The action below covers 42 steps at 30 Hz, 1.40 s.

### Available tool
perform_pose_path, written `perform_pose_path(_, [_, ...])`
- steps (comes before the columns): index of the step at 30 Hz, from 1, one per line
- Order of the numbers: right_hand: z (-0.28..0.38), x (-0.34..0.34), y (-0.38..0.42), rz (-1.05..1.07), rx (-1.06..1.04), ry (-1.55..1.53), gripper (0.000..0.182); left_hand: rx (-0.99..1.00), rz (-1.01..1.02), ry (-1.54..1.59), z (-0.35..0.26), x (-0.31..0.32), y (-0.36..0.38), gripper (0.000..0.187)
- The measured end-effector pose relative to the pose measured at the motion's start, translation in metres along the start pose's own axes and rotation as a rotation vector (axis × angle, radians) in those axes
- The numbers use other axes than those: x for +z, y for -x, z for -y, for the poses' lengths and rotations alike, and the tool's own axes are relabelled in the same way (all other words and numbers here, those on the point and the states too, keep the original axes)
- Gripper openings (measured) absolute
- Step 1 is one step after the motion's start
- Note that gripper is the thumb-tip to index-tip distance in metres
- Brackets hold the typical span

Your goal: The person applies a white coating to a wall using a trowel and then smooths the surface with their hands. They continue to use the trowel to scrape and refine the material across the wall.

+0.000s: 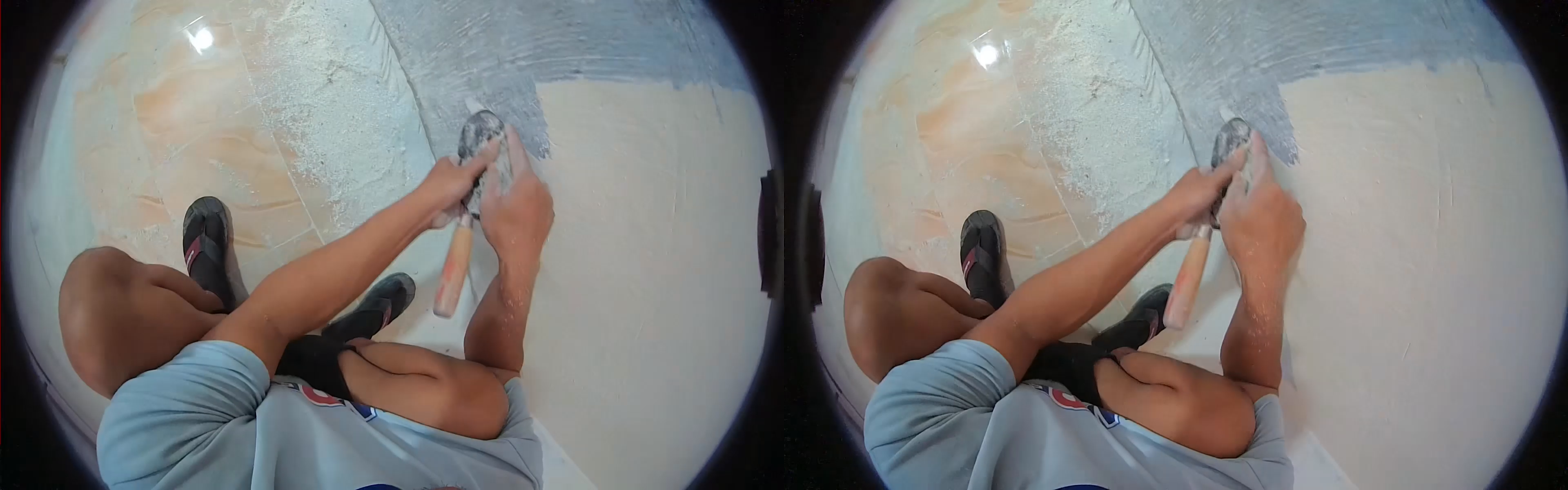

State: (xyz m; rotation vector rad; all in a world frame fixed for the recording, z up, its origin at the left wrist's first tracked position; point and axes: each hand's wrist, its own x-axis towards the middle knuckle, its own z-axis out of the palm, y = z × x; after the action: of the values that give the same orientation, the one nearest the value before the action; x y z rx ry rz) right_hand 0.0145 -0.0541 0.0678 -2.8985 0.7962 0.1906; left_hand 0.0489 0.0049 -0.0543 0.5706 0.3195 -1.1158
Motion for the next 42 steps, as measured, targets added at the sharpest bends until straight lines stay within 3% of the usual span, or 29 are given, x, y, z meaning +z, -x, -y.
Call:
perform_pose_path(9, [0.007,0.015,-0.02,0.072,-0.039,0.083,0.056,-0.021,-0.082,-0.035,-0.004,-0.02,-0.022,0.074])
perform_pose_path(13, [0.008,0.001,-0.005,0.033,0.023,0.077,0.056,-0.003,0.055,0.039,0.0,-0.003,-0.004,0.078])
perform_pose_path(16, [0.009,0.014,-0.023,0.044,-0.042,0.083,0.057,0.0,-0.043,-0.015,-0.006,-0.022,-0.027,0.079])
perform_pose_path(26, [0.014,0.01,-0.014,0.048,-0.002,0.095,0.058,-0.019,-0.046,-0.075,-0.006,-0.015,-0.013,0.062])
perform_pose_path(32, [0.007,0.01,-0.009,0.049,-0.056,0.08,0.058,0.016,-0.012,-0.062,-0.002,-0.019,-0.014,0.063])
perform_pose_path(35, [0.011,0.002,-0.007,0.064,0.015,0.089,0.057,0.029,0.037,-0.004,0.0,-0.016,-0.015,0.065])
perform_pose_path(37, [0.013,0.012,-0.02,0.063,-0.024,0.094,0.056,-0.05,0.01,-0.129,-0.004,-0.03,-0.027,0.065])
perform_pose_path(42, [0.012,0.01,-0.017,0.099,-0.043,0.132,0.057,-0.009,0.074,-0.152,-0.002,-0.033,-0.028,0.072])
